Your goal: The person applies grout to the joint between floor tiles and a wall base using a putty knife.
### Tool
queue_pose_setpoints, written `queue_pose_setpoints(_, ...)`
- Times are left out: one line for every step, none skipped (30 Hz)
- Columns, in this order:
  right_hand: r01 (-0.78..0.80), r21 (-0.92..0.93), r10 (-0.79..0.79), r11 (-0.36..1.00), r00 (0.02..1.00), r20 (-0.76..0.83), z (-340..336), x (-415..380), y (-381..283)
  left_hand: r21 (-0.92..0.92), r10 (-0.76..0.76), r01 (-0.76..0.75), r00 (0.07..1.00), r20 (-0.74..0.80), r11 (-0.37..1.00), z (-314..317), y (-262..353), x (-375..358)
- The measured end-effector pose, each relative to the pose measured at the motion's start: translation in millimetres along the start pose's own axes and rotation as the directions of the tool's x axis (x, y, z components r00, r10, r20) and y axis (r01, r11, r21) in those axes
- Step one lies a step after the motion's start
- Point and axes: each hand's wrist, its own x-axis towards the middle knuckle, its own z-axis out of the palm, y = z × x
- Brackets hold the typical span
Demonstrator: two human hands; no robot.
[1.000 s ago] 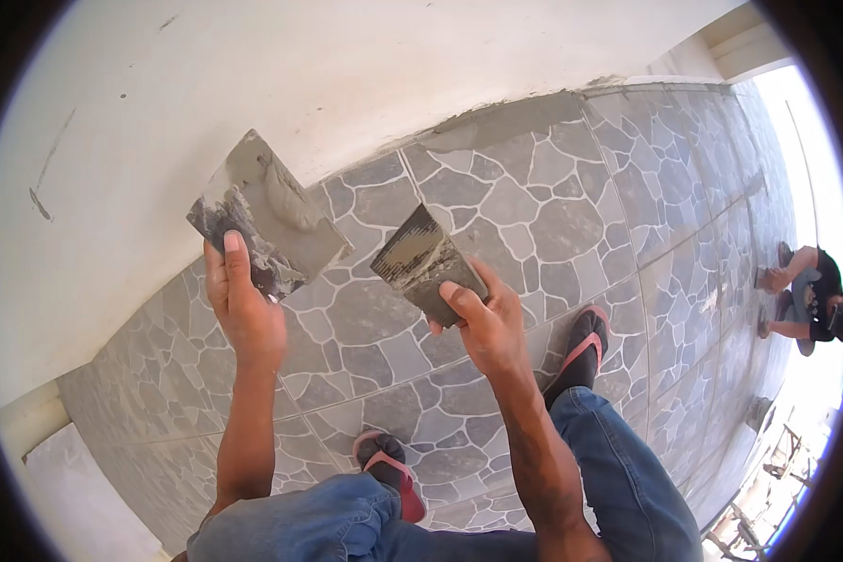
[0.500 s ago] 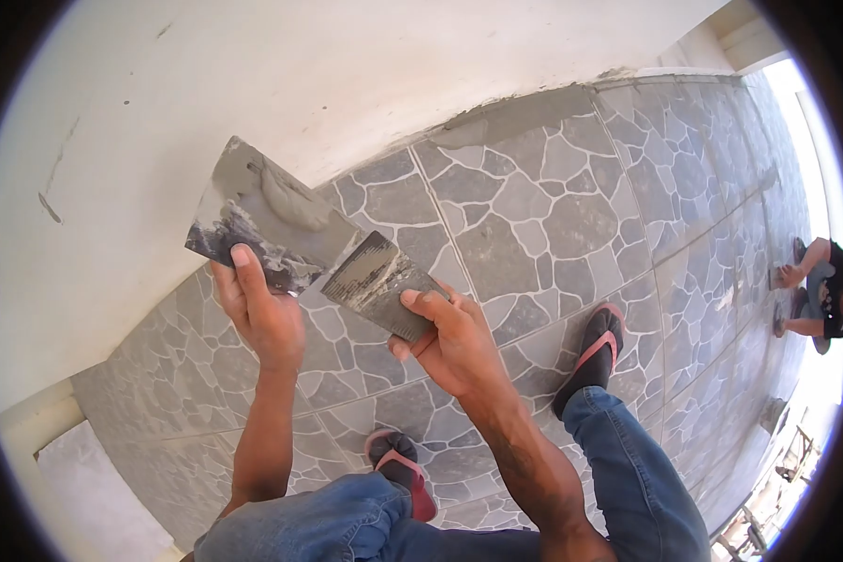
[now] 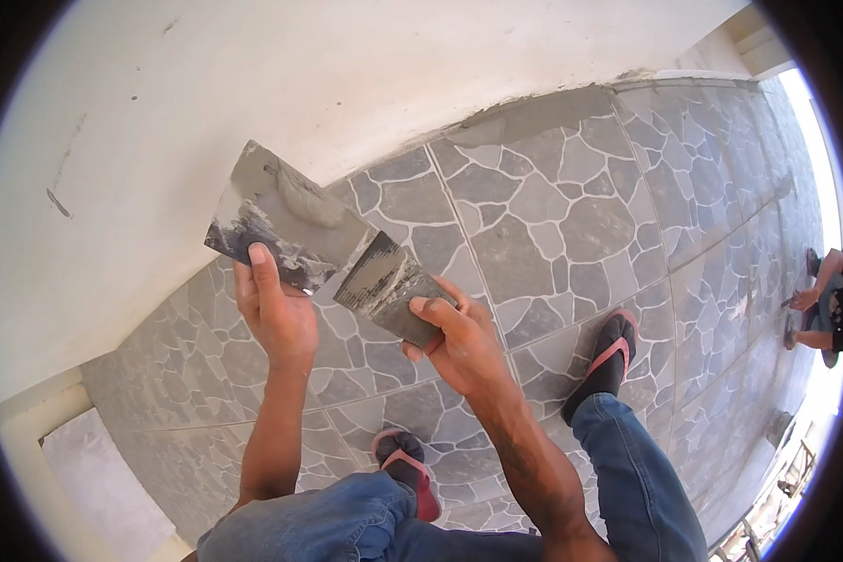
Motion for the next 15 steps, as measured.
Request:
queue_pose_setpoints(-0.002, 0.014, 0.002, 1.0, 1.0, -0.005, 0.2, -0.2, -0.2, 0.024, 0.035, -0.035, 0.999, 0.022, 0.999, -3.7, -2.0, -1.1)
queue_pose_setpoints(0.005, 0.036, -0.005, 0.999, 1.0, -0.003, 0.8, 0.4, -0.4, 0.046, 0.068, -0.07, 0.997, 0.045, 0.996, -10.0, -5.3, -2.7)
queue_pose_setpoints(0.011, 0.057, -0.011, 0.998, 1.0, -0.001, 1.9, 1.4, -0.2, 0.068, 0.101, -0.106, 0.992, 0.07, 0.992, -15.0, -9.3, -4.8)
queue_pose_setpoints(0.018, 0.078, -0.019, 0.997, 1.0, 0.002, 3.1, 2.4, -0.4, 0.208, 0.154, -0.164, 0.986, 0.062, 0.964, -19.3, -13.7, -7.9)
queue_pose_setpoints(0.029, 0.073, -0.029, 0.997, 1.0, -0.002, 4.7, 2.8, -1.4, 0.346, 0.207, -0.213, 0.977, 0.054, 0.914, -23.6, -18.2, -11.1)
queue_pose_setpoints(0.039, 0.068, -0.039, 0.997, 0.999, -0.006, 6.9, 2.7, -2.9, 0.464, 0.241, -0.264, 0.964, 0.108, 0.846, -27.3, -15.5, -13.6)
queue_pose_setpoints(0.049, 0.063, -0.048, 0.997, 0.999, -0.011, 8.9, 2.7, -4.3, 0.57, 0.266, -0.313, 0.949, 0.167, 0.76, -29.0, -13.6, -15.6)
queue_pose_setpoints(0.054, 0.057, -0.053, 0.997, 0.999, -0.006, 10.6, 2.9, -6.2, 0.619, 0.307, -0.41, 0.912, 0.272, 0.67, -29.5, -9.7, -19.7)
queue_pose_setpoints(0.058, 0.05, -0.058, 0.997, 0.998, 0.0, 12.2, 3.5, -8.0, 0.577, 0.335, -0.478, 0.878, 0.342, 0.662, -24.7, -6.0, -19.6)
queue_pose_setpoints(0.061, 0.042, -0.061, 0.997, 0.998, 0.005, 13.6, 4.6, -8.8, 0.53, 0.363, -0.541, 0.838, 0.408, 0.653, -21.0, -4.0, -18.6)
queue_pose_setpoints(0.057, 0.039, -0.057, 0.998, 0.998, 0.005, 14.4, 5.9, -9.1, 0.489, 0.372, -0.586, 0.801, 0.469, 0.646, -22.0, -5.3, -16.9)
queue_pose_setpoints(0.055, 0.034, -0.055, 0.998, 0.998, 0.003, 14.5, 7.2, -9.8, 0.443, 0.379, -0.627, 0.76, 0.527, 0.641, -23.0, -6.8, -15.2)
queue_pose_setpoints(0.053, 0.028, -0.053, 0.998, 0.999, -0.001, 13.6, 7.9, -10.7, 0.438, 0.367, -0.643, 0.742, 0.562, 0.629, -23.2, -7.3, -14.2)
queue_pose_setpoints(0.051, 0.026, -0.051, 0.998, 0.999, -0.007, 12.0, 7.5, -11.4, 0.432, 0.351, -0.657, 0.722, 0.596, 0.618, -22.9, -8.0, -14.3)
queue_pose_setpoints(0.047, 0.025, -0.046, 0.999, 0.999, -0.011, 10.9, 7.7, -12.0, 0.427, 0.336, -0.672, 0.702, 0.628, 0.606, -23.1, -8.2, -14.1)
